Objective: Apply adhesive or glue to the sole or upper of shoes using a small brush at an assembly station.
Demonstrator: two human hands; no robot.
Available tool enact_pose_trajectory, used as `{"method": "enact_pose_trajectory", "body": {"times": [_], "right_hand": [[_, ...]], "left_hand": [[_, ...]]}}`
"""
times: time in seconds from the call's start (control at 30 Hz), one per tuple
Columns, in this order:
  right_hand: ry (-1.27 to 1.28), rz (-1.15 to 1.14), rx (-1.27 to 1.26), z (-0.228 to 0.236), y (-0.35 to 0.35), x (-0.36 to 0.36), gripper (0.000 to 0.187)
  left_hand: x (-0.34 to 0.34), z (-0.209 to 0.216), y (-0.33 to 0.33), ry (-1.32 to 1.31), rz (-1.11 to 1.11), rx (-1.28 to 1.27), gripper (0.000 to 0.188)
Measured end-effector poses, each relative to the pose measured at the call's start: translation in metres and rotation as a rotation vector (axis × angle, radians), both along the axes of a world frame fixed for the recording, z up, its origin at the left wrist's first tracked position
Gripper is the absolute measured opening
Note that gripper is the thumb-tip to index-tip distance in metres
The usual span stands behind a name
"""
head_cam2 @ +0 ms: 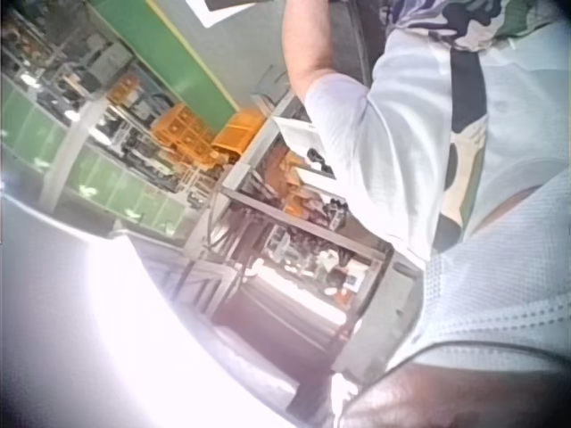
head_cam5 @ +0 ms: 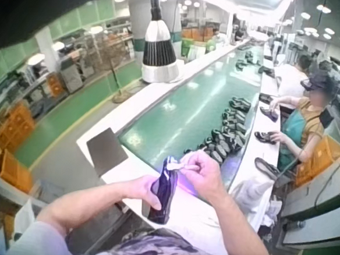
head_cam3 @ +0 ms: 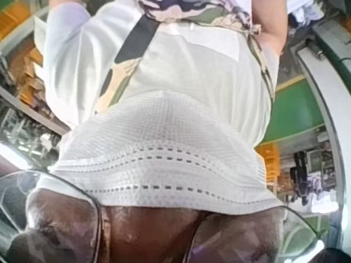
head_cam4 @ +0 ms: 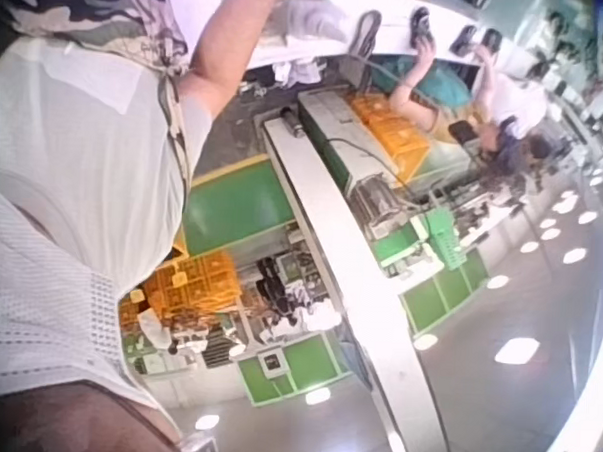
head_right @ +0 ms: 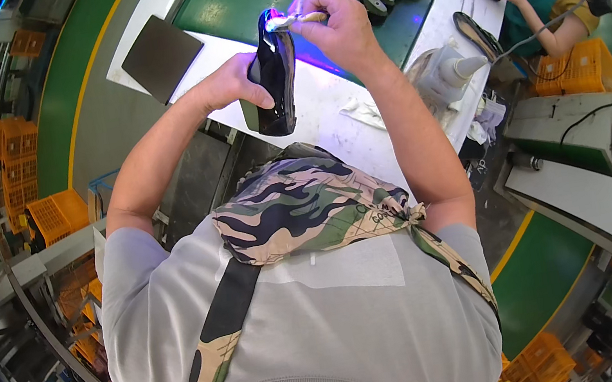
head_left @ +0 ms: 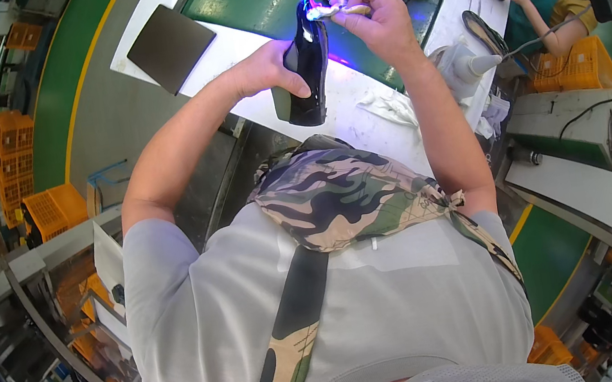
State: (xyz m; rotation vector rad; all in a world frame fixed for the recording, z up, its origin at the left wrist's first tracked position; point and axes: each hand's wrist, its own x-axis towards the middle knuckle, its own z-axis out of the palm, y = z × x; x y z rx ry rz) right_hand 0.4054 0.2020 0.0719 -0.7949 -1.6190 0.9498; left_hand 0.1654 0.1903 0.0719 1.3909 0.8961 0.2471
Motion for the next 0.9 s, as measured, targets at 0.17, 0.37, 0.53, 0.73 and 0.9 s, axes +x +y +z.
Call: {"method": "enact_pose_trajectory", "body": {"times": [0.17,0.37,0.53,0.73,0.9], "right_hand": [[-0.011,0.123,-0.015,-0.01,-0.011,-0.014,0.02],[0.005,0.298,-0.131,-0.026,-0.026,-0.019,0.022],[-0.056,0.383,-0.157,-0.026,-0.037,-0.011,0.023],[0.226,0.207,-0.43,-0.058,-0.043,-0.013,0.019],[0.395,0.198,-0.586,-0.07,-0.047,-0.032,0.018]], "left_hand": [[-0.017,-0.03,-0.009,-0.111,0.119,-0.113,0.052],[-0.026,-0.034,-0.016,-0.348,0.366,-0.27,0.049],[-0.04,-0.043,-0.028,-0.4,0.516,-0.234,0.045],[-0.051,-0.047,-0.056,-0.628,0.713,-0.184,0.042],[-0.047,-0.055,-0.077,-0.72,0.851,0.025,0.046]]}}
